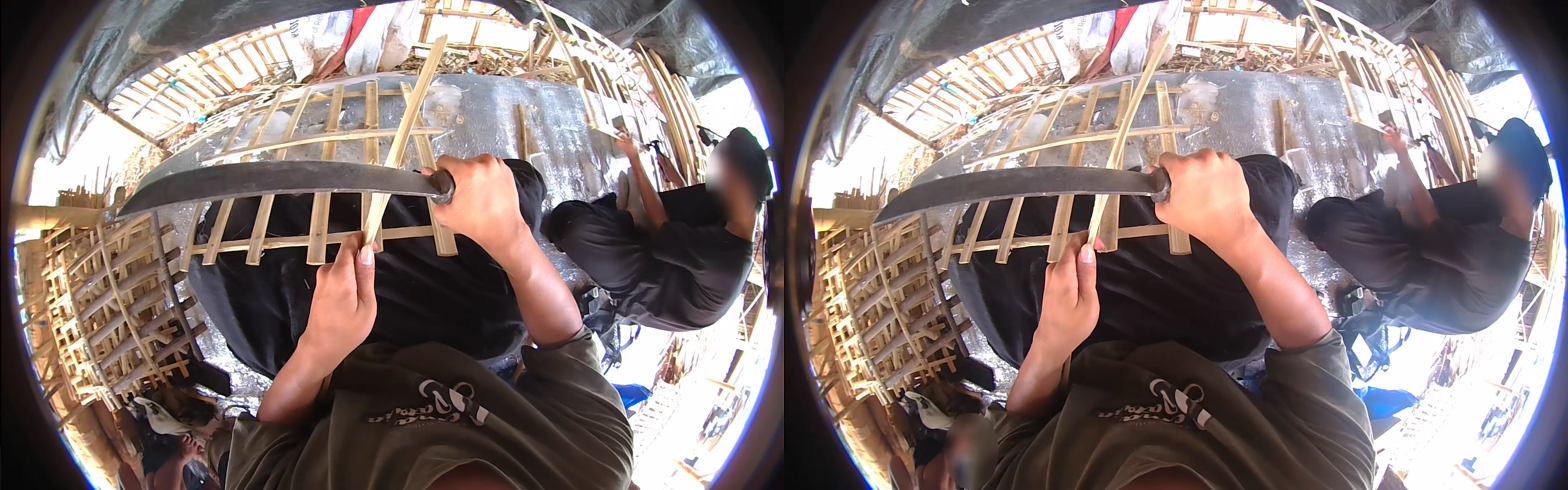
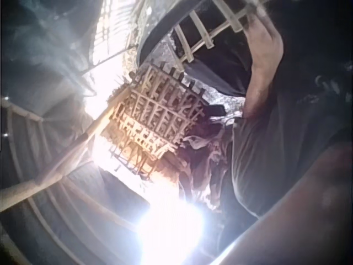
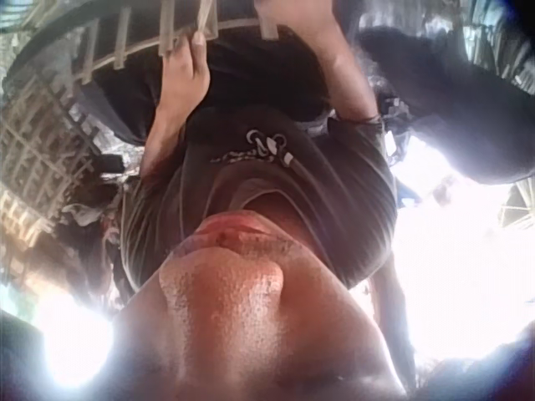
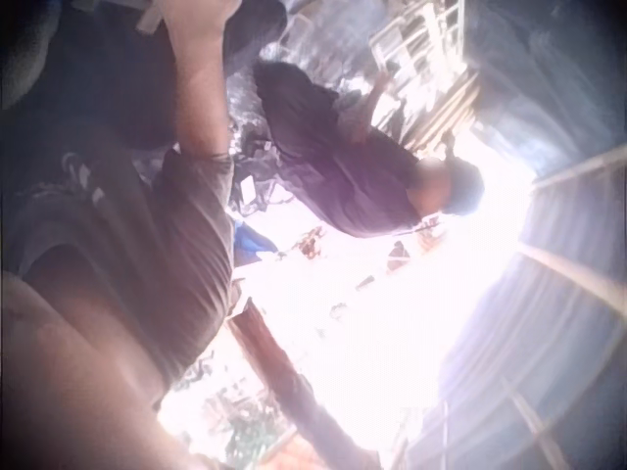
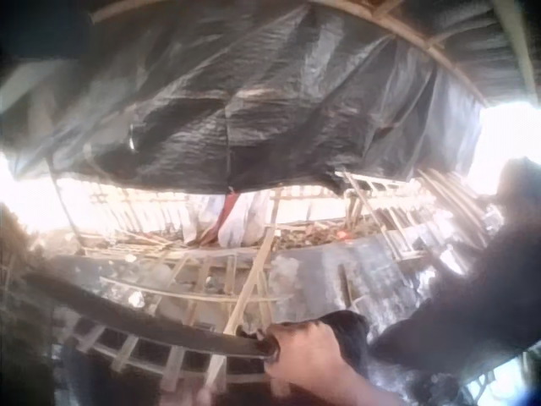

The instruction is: The person uses a machete to trim and shape a thin wooden slat, then fits it into a partially assembled wooden lattice frame. The person repeatedly adjusts the slat's position to align it with the existing structure.

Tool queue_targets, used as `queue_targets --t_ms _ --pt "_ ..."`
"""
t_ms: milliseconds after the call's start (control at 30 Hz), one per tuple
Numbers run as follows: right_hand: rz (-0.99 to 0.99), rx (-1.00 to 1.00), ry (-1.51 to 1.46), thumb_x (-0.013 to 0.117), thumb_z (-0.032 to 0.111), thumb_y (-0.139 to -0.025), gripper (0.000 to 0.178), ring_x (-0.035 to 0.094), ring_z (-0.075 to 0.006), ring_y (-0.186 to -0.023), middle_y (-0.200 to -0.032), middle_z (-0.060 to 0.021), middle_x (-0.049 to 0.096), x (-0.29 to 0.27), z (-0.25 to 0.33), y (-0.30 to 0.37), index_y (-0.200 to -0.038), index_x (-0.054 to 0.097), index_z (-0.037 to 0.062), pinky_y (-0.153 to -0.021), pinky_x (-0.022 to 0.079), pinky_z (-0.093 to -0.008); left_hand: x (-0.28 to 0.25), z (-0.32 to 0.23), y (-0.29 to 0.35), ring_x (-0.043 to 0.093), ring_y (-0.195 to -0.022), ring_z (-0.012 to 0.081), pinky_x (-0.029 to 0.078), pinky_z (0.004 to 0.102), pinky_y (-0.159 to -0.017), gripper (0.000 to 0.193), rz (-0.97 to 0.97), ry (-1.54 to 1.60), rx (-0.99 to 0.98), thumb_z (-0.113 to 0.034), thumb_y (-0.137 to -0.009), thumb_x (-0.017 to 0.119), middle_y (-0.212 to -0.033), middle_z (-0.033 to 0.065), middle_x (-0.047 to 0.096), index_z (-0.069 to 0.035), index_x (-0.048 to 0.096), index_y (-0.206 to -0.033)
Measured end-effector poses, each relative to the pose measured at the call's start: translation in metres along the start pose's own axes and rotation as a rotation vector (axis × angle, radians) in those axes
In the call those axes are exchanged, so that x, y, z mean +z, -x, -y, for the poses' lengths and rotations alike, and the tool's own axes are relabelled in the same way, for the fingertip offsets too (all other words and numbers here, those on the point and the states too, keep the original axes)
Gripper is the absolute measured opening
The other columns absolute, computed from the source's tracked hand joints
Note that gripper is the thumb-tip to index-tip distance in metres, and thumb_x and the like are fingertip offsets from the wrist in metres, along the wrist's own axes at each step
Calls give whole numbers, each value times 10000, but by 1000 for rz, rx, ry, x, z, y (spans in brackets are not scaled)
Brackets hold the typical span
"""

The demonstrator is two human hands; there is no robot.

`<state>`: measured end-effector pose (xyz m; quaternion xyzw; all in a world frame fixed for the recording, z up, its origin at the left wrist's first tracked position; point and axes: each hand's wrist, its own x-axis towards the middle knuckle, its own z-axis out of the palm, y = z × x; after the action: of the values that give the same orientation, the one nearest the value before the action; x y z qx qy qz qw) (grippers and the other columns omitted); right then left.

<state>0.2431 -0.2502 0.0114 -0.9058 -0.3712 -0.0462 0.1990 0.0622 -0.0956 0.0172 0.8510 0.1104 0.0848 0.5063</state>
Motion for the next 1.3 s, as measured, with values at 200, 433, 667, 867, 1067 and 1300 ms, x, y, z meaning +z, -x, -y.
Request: queue_targets --t_ms 200,433,667,867,1067,1300 --pt "-11 9 58 760 195 -667 244 710 -344 -672 -708 -133 701 2 -4 0 -907 755 153 -661 592 -444 2 0 0 602 -532 290 443 371 -533 204 -27 28 36 -119 -1084 450 -666 165 577 47 559 -1133" --pt "-124 14 77 756 213 -774 179 669 -380 -645 -655 -143 662 8 -3 -4 -735 639 83 -606 537 -465 -4 4 8 373 -467 157 309 359 -504 219 -46 79 -23 -134 -1093 419 -583 82 405 11 583 -1084" --pt "-16 51 170 699 144 -722 91 693 -361 -649 -676 -153 679 4 -11 -12 -803 718 107 -656 586 -464 2 14 10 517 -554 276 388 396 -529 208 0 72 -62 -122 -1086 429 -656 151 511 34 565 -1107" --pt "86 60 159 661 148 -740 127 734 -368 -708 -730 -199 705 -4 3 -28 -823 719 71 -659 610 -462 -4 15 6 653 -619 417 475 448 -555 226 58 73 -53 -116 -1069 472 -712 244 626 72 555 -1161" --pt "91 120 185 671 176 -799 157 737 -380 -708 -771 -230 716 -6 -18 -44 -824 733 34 -684 618 -465 4 29 10 666 -684 448 478 479 -568 208 64 54 -75 -111 -1061 486 -736 267 627 70 551 -1140" --pt "153 -26 70 717 152 -652 166 715 -399 -710 -702 -208 687 -2 18 -22 -774 705 40 -721 602 -474 -6 25 -10 578 -538 305 423 395 -528 201 12 93 -55 -127 -1083 450 -657 168 550 32 555 -1149"
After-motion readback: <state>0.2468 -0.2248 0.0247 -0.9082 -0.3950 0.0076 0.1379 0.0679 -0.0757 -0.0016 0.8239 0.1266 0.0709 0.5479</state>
